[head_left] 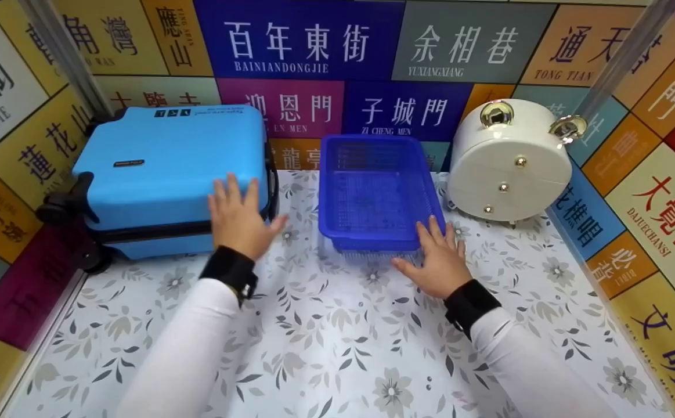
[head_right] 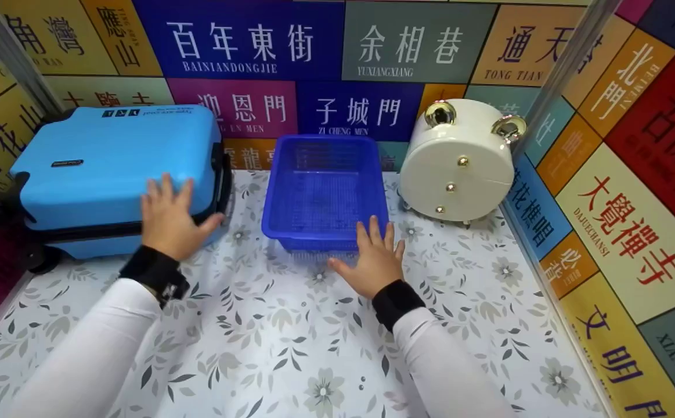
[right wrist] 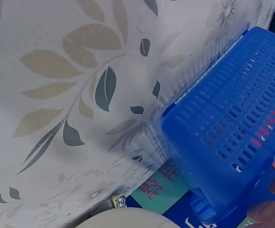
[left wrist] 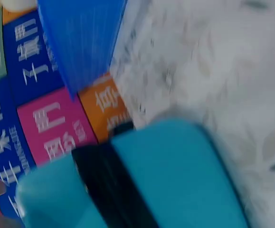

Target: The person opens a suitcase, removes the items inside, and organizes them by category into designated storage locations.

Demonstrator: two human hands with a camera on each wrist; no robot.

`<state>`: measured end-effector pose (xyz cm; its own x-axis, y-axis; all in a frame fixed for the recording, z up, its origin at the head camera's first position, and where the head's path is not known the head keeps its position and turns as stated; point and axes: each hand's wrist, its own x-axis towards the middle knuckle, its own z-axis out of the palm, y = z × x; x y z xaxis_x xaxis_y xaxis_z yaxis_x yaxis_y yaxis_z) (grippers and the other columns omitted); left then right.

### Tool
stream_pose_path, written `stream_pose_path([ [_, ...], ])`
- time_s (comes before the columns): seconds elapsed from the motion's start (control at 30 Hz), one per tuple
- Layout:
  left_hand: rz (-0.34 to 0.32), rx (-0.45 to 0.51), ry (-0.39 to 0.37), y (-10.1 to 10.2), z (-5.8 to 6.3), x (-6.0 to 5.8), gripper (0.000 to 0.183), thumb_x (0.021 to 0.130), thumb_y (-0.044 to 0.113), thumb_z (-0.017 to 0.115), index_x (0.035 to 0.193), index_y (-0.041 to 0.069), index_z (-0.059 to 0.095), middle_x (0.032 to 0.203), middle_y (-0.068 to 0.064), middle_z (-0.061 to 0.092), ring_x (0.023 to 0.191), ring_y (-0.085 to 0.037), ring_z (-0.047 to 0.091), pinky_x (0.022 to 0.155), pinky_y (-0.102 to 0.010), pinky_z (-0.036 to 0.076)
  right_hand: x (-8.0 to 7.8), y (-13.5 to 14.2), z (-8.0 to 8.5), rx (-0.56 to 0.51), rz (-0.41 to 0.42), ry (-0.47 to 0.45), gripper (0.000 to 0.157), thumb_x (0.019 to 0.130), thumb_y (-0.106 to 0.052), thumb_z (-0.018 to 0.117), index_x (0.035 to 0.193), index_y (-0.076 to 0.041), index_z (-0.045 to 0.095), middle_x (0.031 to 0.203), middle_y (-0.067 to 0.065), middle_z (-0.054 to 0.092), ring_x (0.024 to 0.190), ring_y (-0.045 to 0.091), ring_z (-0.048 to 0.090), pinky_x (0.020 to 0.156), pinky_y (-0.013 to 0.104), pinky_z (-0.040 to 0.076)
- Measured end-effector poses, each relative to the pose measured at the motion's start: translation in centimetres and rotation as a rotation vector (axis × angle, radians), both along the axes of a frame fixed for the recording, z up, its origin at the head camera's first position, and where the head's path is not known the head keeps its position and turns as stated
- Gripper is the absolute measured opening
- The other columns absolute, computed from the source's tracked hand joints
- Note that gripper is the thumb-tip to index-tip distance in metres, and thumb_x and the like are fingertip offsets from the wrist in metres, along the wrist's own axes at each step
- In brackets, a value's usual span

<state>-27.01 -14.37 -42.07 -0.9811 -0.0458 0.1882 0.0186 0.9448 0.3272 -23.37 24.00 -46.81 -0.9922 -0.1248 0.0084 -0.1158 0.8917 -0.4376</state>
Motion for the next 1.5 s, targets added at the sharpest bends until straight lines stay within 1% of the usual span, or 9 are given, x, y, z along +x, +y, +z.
stream_pose_path([
  [0.07,0.050,0.008,0.012,-1.7,0.7,-0.7,0.105,0.093,0.072,0.062,0.169,0.016,0.018,0.174,-0.025,-0.005,0.160,-0.052,-0.007,0.129,-0.065,-0.005,0.0,0.1,0.1,0.001,-0.006,-0.006,0.106,0.095,-0.067,0.065,0.168,-0.006,0.019,0.176,0.021,-0.001,0.160,0.052,-0.012,0.124,0.075,-0.009],
  [0.17,0.117,0.028,-0.018,-4.3,1.3,-1.4,0.111,0.091,0.069,0.068,0.170,0.016,0.011,0.174,-0.025,-0.008,0.159,-0.053,-0.011,0.126,-0.071,-0.007,0.0,0.0,0.3,0.002,-0.001,-0.004,0.106,0.095,-0.067,0.065,0.168,-0.005,0.019,0.176,0.021,-0.001,0.159,0.053,-0.012,0.123,0.076,-0.008],
  [0.27,0.163,0.051,-0.033,-6.3,1.1,-1.9,0.117,0.088,0.064,0.076,0.171,0.017,0.008,0.175,-0.022,-0.007,0.160,-0.051,-0.013,0.123,-0.074,-0.010,0.0,-0.1,0.3,0.003,0.011,0.002,0.106,0.095,-0.066,0.065,0.168,-0.005,0.020,0.176,0.021,0.000,0.160,0.053,-0.012,0.124,0.075,-0.008],
  [0.37,0.182,0.053,-0.005,-7.2,0.6,-2.4,0.122,0.083,0.063,0.082,0.171,0.020,0.010,0.177,-0.020,-0.002,0.162,-0.048,-0.011,0.123,-0.076,-0.009,0.0,-0.2,0.2,0.007,0.014,0.010,0.103,0.096,-0.064,0.065,0.168,-0.005,0.021,0.176,0.021,0.001,0.160,0.052,-0.012,0.124,0.076,-0.007],
  [0.5,0.204,0.038,0.019,-7.3,-0.1,-2.9,0.128,0.076,0.065,0.086,0.171,0.020,0.013,0.177,-0.021,0.005,0.162,-0.049,-0.005,0.123,-0.077,-0.007,0.0,-0.3,0.1,0.003,0.005,0.005,0.101,0.096,-0.061,0.066,0.168,-0.005,0.021,0.177,0.021,0.001,0.160,0.052,-0.013,0.124,0.075,-0.007],
  [0.63,0.227,0.037,0.031,-7.1,0.1,-2.8,0.126,0.075,0.064,0.088,0.170,0.019,0.018,0.176,-0.021,0.011,0.162,-0.050,0.000,0.123,-0.078,-0.005,0.1,-0.3,0.2,-0.006,0.008,0.012,0.101,0.096,-0.060,0.067,0.168,-0.005,0.022,0.176,0.022,0.002,0.160,0.052,-0.012,0.124,0.076,-0.007],
  [0.83,0.217,0.027,0.024,-6.7,0.3,-2.4,0.124,0.076,0.068,0.085,0.169,0.019,0.019,0.175,-0.022,0.013,0.162,-0.050,0.002,0.123,-0.078,-0.004,0.1,-0.3,0.3,-0.010,0.018,0.020,0.102,0.096,-0.062,0.067,0.167,-0.004,0.022,0.176,0.022,0.003,0.160,0.053,-0.011,0.124,0.076,-0.006],
  [1.0,0.216,0.008,0.010,-6.5,0.0,-2.2,0.124,0.077,0.073,0.081,0.169,0.018,0.019,0.175,-0.023,0.014,0.162,-0.049,0.004,0.124,-0.078,-0.001,0.2,-0.3,0.5,-0.020,0.013,0.025,0.102,0.095,-0.061,0.068,0.167,-0.004,0.023,0.176,0.022,0.003,0.160,0.053,-0.010,0.123,0.076,-0.006],
  [1.5,0.188,0.009,0.041,-6.9,-0.2,-2.1,0.120,0.079,0.074,0.079,0.168,0.016,0.023,0.173,-0.024,0.020,0.160,-0.049,0.010,0.124,-0.078,0.003,0.5,-0.3,0.7,-0.026,0.017,0.044,0.099,0.096,-0.058,0.069,0.167,-0.005,0.025,0.177,0.021,0.005,0.160,0.053,-0.008,0.124,0.075,-0.006],
])
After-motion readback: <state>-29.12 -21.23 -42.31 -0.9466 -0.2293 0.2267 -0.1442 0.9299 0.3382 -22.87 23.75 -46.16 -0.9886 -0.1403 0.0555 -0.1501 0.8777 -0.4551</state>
